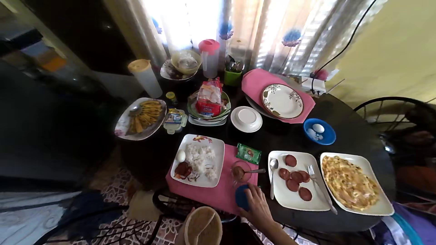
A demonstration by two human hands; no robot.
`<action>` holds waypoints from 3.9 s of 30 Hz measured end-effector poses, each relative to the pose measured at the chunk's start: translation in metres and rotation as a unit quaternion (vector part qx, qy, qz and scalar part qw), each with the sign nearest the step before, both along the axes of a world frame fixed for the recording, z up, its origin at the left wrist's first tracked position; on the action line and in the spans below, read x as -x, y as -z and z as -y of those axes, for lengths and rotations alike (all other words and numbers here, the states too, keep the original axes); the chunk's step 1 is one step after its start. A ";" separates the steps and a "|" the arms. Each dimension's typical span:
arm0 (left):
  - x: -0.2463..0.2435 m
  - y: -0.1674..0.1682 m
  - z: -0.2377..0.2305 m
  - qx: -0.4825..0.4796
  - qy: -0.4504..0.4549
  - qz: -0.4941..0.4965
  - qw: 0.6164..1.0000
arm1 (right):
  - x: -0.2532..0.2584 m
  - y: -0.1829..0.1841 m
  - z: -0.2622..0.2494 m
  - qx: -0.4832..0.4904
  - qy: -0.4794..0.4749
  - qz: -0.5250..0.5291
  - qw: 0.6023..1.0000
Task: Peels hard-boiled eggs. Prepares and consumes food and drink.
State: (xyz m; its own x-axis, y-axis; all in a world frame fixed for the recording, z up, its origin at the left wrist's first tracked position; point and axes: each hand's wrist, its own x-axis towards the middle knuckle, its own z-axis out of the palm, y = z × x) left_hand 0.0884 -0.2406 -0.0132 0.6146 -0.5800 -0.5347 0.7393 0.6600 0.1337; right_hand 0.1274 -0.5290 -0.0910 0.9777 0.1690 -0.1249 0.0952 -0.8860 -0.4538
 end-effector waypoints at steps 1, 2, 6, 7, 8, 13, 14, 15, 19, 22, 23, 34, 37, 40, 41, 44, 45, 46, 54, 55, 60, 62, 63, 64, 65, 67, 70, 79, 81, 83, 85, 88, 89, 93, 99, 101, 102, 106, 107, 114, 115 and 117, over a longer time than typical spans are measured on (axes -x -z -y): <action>-0.003 -0.012 0.006 -0.010 -0.002 -0.020 1.000 | -0.004 -0.002 -0.001 0.011 0.004 -0.034 0.999; -0.009 -0.029 0.014 -0.019 -0.003 -0.043 0.999 | -0.007 -0.005 -0.001 0.017 0.009 -0.057 0.998; -0.009 -0.034 0.022 -0.045 -0.033 -0.031 0.998 | -0.002 -0.028 0.007 -0.057 0.050 0.012 0.997; -0.007 -0.026 0.019 -0.034 -0.037 -0.010 0.999 | 0.001 -0.041 0.006 -0.098 0.063 0.036 0.993; -0.007 -0.024 0.020 -0.045 -0.039 -0.004 0.998 | 0.003 -0.057 0.003 -0.143 0.067 0.065 0.985; -0.021 -0.034 0.036 -0.061 -0.003 -0.022 0.998 | 0.001 -0.126 -0.021 -0.228 -0.094 0.224 0.943; -0.023 -0.032 0.038 -0.052 0.009 -0.013 0.998 | -0.002 -0.132 -0.024 -0.190 -0.131 0.243 0.942; -0.025 -0.028 0.039 -0.050 0.022 -0.009 0.998 | -0.006 -0.136 -0.027 -0.140 -0.161 0.258 0.942; -0.031 -0.019 0.044 -0.041 0.062 -0.008 0.997 | -0.018 -0.141 -0.030 -0.023 -0.200 0.288 0.936; -0.034 -0.021 0.045 -0.047 0.072 -0.027 0.996 | -0.021 -0.144 -0.028 -0.008 -0.229 0.295 0.928; -0.034 -0.022 0.045 -0.046 0.071 -0.030 0.996 | -0.022 -0.145 -0.027 -0.012 -0.238 0.300 0.924; -0.039 -0.019 0.052 -0.030 0.081 -0.049 0.995 | -0.009 -0.165 -0.032 -0.142 -0.258 0.175 0.939; -0.042 -0.019 0.053 -0.029 0.082 -0.055 0.995 | -0.006 -0.167 -0.032 -0.117 -0.250 0.194 0.941; -0.046 -0.021 0.055 -0.054 0.075 -0.071 0.993 | -0.004 -0.174 -0.030 -0.111 -0.236 0.220 0.940; -0.046 -0.021 0.056 -0.066 0.074 -0.068 0.993 | -0.004 -0.175 -0.029 -0.116 -0.227 0.231 0.939; -0.046 -0.015 0.057 -0.064 0.069 -0.044 0.995 | -0.003 -0.174 -0.026 -0.114 -0.194 0.265 0.938; -0.047 -0.015 0.057 -0.071 0.067 -0.043 0.994 | -0.003 -0.171 -0.026 -0.110 -0.181 0.278 0.937; -0.047 -0.016 0.058 -0.086 0.066 -0.046 0.993 | -0.004 -0.169 -0.026 -0.103 -0.169 0.289 0.937; -0.054 -0.015 0.061 -0.135 0.068 -0.016 0.988 | 0.013 -0.162 -0.036 -0.065 -0.098 0.171 0.978; -0.054 -0.015 0.061 -0.143 0.071 -0.014 0.987 | 0.015 -0.165 -0.038 -0.082 -0.087 0.137 0.983; -0.055 -0.015 0.065 -0.161 0.083 -0.030 0.983 | 0.014 -0.179 -0.039 -0.173 -0.040 -0.031 0.984; -0.054 -0.015 0.065 -0.161 0.084 -0.036 0.983 | 0.012 -0.180 -0.037 -0.199 -0.014 -0.066 0.978; -0.054 -0.014 0.066 -0.161 0.084 -0.034 0.983 | 0.011 -0.180 -0.035 -0.214 0.001 -0.091 0.972; -0.053 -0.012 0.065 -0.153 0.083 -0.030 0.984 | 0.010 -0.177 -0.033 -0.230 0.017 -0.110 0.967; -0.053 -0.010 0.065 -0.142 0.081 -0.024 0.986 | 0.009 -0.175 -0.031 -0.244 0.031 -0.119 0.962; -0.053 -0.009 0.064 -0.134 0.080 -0.020 0.988 | 0.007 -0.174 -0.028 -0.264 0.053 -0.126 0.955; -0.055 -0.011 0.065 -0.145 0.078 -0.022 0.986 | 0.005 -0.173 -0.024 -0.287 0.068 -0.137 0.946; -0.062 -0.009 0.068 -0.153 0.091 -0.007 0.984 | -0.002 -0.163 -0.015 -0.363 0.112 -0.165 0.910; -0.064 -0.008 0.070 -0.141 0.091 -0.004 0.986 | -0.003 -0.161 -0.013 -0.372 0.119 -0.158 0.907; -0.067 -0.004 0.073 -0.126 0.089 -0.008 0.988 | -0.006 -0.160 -0.012 -0.380 0.130 -0.156 0.902; -0.070 0.001 0.075 -0.122 0.086 0.000 0.989 | -0.009 -0.159 -0.010 -0.387 0.144 -0.152 0.898; -0.074 0.009 0.079 -0.144 0.089 0.004 0.986 | -0.015 -0.152 -0.005 -0.400 0.164 -0.137 0.891; -0.075 0.012 0.079 -0.149 0.091 0.003 0.985 | -0.017 -0.149 -0.003 -0.405 0.172 -0.132 0.888; -0.077 0.018 0.078 -0.167 0.094 -0.015 0.981 | -0.025 -0.137 0.006 -0.407 0.210 -0.113 0.882; -0.075 0.019 0.072 -0.136 0.082 -0.014 0.987 | -0.034 -0.110 0.017 -0.400 0.253 -0.094 0.876; -0.075 0.016 0.072 -0.143 0.077 -0.030 0.986 | -0.034 -0.105 0.017 -0.400 0.262 -0.090 0.874; -0.076 0.015 0.072 -0.146 0.077 -0.036 0.986 | -0.034 -0.104 0.017 -0.398 0.263 -0.087 0.874; -0.081 0.013 0.079 -0.171 0.083 -0.044 0.981 | -0.031 -0.112 0.016 -0.391 0.248 -0.063 0.884; -0.082 0.013 0.081 -0.179 0.084 -0.043 0.979 | -0.030 -0.116 0.015 -0.389 0.237 -0.054 0.888; -0.086 0.011 0.090 -0.173 0.082 -0.042 0.981 | -0.006 -0.138 -0.006 -0.308 0.133 -0.013 0.942; -0.086 0.010 0.090 -0.167 0.082 -0.040 0.982 | -0.004 -0.138 -0.008 -0.298 0.129 -0.008 0.946; -0.086 0.009 0.089 -0.159 0.084 -0.032 0.983 | -0.002 -0.139 -0.011 -0.291 0.125 -0.006 0.948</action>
